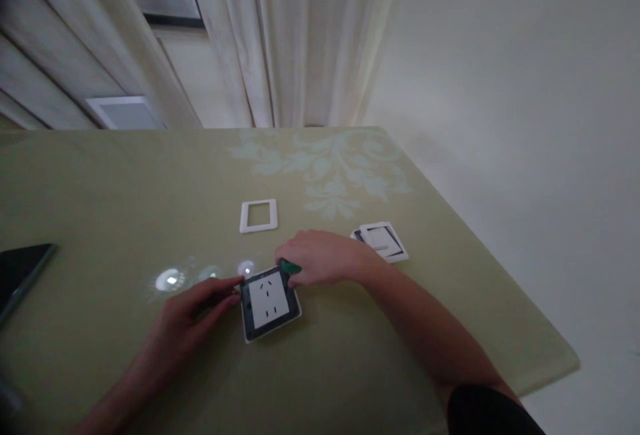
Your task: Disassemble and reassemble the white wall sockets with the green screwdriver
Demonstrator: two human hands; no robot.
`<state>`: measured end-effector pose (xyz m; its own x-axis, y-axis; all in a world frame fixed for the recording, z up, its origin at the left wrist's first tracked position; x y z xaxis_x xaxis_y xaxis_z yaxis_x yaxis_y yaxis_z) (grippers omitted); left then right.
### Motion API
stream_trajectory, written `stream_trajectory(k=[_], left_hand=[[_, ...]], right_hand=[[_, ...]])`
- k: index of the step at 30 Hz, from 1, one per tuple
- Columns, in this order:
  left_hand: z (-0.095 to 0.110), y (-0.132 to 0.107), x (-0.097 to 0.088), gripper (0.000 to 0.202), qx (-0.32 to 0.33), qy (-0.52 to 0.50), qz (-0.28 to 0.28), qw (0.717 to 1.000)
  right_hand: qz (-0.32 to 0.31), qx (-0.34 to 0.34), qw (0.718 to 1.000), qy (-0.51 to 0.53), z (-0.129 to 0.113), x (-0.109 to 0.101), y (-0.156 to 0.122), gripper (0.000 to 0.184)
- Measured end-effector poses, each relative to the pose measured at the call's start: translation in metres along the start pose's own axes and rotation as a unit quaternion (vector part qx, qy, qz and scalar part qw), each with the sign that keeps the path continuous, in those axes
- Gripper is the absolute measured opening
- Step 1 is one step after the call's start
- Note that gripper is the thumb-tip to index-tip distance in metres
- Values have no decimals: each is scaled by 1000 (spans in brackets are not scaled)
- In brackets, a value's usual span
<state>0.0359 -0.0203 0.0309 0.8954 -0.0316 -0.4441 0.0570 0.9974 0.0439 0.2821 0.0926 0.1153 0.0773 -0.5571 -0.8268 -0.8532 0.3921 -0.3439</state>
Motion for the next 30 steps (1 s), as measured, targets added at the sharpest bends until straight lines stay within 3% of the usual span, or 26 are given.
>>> stream_trajectory(k=[7,13,20,30], left_hand=[[3,-8,-12,16,64,40,-36,996],[8,-15,-15,19,86,48,-59,993],[8,-17,-15,20,83,48,-55,994],[11,-16,-14,19,92,55,-66,992]], right_hand=[[-17,-17,1000,-16,-19,3,-3,20],[-29,-23,999,-1,-21,5,-4,17],[-24,-16,999,39,-18,7,-3,22],[-16,-27,999,9,-20,9,-4,18]])
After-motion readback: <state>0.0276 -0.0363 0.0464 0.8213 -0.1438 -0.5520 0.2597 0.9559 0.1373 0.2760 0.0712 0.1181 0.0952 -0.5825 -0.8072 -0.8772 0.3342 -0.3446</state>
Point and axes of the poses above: each hand's wrist, its own y-axis towards the middle knuckle, its own x-axis out of the palm, z = x × y, the point moved 2 cm from there along y, towards the middle knuckle, and after that the axes turned 3 degrees about -x, right-handed, at the moved point
